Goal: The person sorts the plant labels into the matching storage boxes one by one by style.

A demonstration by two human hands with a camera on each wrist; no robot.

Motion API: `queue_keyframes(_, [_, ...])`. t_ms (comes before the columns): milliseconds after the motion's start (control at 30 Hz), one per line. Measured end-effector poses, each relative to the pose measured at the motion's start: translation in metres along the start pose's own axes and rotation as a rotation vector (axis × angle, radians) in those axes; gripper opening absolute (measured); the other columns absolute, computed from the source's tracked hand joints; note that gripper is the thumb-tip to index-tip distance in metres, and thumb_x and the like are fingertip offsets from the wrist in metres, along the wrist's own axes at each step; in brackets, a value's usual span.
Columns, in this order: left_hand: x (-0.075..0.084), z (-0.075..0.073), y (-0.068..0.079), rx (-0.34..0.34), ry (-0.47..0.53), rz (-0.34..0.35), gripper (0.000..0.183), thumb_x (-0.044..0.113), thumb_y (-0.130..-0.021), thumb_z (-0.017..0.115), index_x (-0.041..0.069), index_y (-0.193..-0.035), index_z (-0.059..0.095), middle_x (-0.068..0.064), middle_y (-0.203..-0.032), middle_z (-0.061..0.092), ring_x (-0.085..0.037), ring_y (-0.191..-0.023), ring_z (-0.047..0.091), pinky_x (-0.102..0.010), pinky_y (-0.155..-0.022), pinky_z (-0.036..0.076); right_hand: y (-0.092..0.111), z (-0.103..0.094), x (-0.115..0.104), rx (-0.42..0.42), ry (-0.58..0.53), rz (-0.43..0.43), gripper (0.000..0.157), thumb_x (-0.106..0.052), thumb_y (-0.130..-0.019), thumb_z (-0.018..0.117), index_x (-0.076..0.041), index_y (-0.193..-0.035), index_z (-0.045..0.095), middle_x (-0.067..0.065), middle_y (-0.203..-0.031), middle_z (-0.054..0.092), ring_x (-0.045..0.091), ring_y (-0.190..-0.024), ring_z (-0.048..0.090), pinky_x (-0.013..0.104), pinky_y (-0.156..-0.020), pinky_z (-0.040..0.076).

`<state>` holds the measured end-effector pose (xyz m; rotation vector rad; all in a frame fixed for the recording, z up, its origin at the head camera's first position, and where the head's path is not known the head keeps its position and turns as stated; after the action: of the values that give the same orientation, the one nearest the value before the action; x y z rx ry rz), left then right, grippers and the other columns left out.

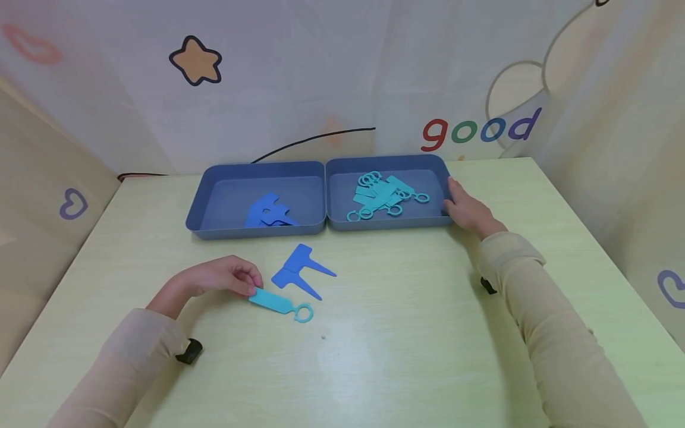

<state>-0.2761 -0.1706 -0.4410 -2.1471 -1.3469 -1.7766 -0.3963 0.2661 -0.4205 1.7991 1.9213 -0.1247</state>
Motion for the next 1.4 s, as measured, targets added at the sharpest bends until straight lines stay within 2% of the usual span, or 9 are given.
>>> queue_keyframes(200, [-0.005,-0.004,0.000,-0.006,0.130,-0.017,0.023,0.013,-0.081,0.062,-0.005,-0.095,0.057,0.002,-0.077,0.060,-0.011,-0.071,0.058,-0.025,-0.069,0.051,-0.001,0.000,0.000,0.005,0.008,-0.004,0.062,-0.030,-0.096,0.021,-0.009,-0.139,-0.019,0.013,-0.148,-0.014,0.030,-0.136,-0.009,0.051,-0.108,0.002])
queue_keyframes(333, [-0.001,-0.008,-0.001,0.005,0.200,0.013,0.020,0.013,-0.082,0.062,-0.001,-0.093,0.056,0.002,-0.078,0.060,-0.010,-0.071,0.058,-0.024,-0.070,0.051,-0.001,-0.001,-0.001,0.010,0.015,-0.011,0.062,-0.029,-0.096,0.021,-0.008,-0.139,-0.018,0.014,-0.148,-0.013,0.031,-0.136,-0.009,0.051,-0.108,0.002])
queue_keyframes(533, [0.016,-0.013,-0.003,0.046,0.306,0.068,0.013,0.014,-0.082,0.062,0.008,-0.090,0.056,0.003,-0.079,0.061,-0.009,-0.072,0.058,-0.022,-0.072,0.051,0.001,-0.001,0.000,0.004,0.011,-0.007,0.062,-0.029,-0.096,0.022,-0.008,-0.139,-0.018,0.014,-0.147,-0.014,0.031,-0.136,-0.009,0.051,-0.108,0.002])
queue_keyframes(733, [0.039,-0.018,-0.010,0.120,0.387,0.111,0.011,0.011,-0.083,0.060,0.006,-0.092,0.055,0.002,-0.078,0.061,-0.010,-0.072,0.059,-0.021,-0.073,0.051,0.001,0.000,0.000,0.003,0.010,-0.004,0.062,-0.029,-0.096,0.022,-0.008,-0.139,-0.018,0.013,-0.147,-0.014,0.031,-0.136,-0.009,0.051,-0.108,0.002])
queue_keyframes(933, [0.061,-0.019,-0.026,0.180,0.441,0.134,0.018,0.010,-0.087,0.056,-0.001,-0.100,0.050,-0.003,-0.084,0.059,-0.013,-0.076,0.061,-0.019,-0.074,0.051,0.000,-0.001,-0.001,0.009,0.012,-0.016,0.062,-0.030,-0.096,0.022,-0.008,-0.139,-0.018,0.014,-0.147,-0.014,0.031,-0.136,-0.009,0.051,-0.108,0.002])
queue_keyframes(1100, [0.081,-0.017,-0.044,0.226,0.497,0.162,0.010,0.009,-0.088,0.054,0.004,-0.096,0.052,-0.002,-0.083,0.058,-0.013,-0.075,0.061,-0.019,-0.072,0.051,-0.002,-0.001,0.000,0.012,0.015,-0.017,0.062,-0.029,-0.096,0.022,-0.007,-0.139,-0.018,0.014,-0.147,-0.013,0.031,-0.136,-0.009,0.051,-0.108,0.002])
queue_keyframes(1400, [0.111,-0.017,-0.076,0.313,0.616,0.197,0.007,0.007,-0.089,0.051,0.005,-0.095,0.051,-0.003,-0.083,0.058,-0.009,-0.072,0.060,-0.016,-0.067,0.050,-0.004,-0.001,0.002,0.028,0.039,-0.027,0.062,-0.028,-0.096,0.023,-0.006,-0.139,-0.016,0.014,-0.148,-0.013,0.030,-0.136,-0.008,0.051,-0.108,0.003])
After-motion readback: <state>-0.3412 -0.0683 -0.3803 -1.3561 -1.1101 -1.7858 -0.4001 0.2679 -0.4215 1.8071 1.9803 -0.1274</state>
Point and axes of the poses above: each hand's wrist, its own y-axis away from the middle knuckle, its own z-axis out of the palm, x = y × z, the point moved 8 cm from there along -y, towards the middle knuckle
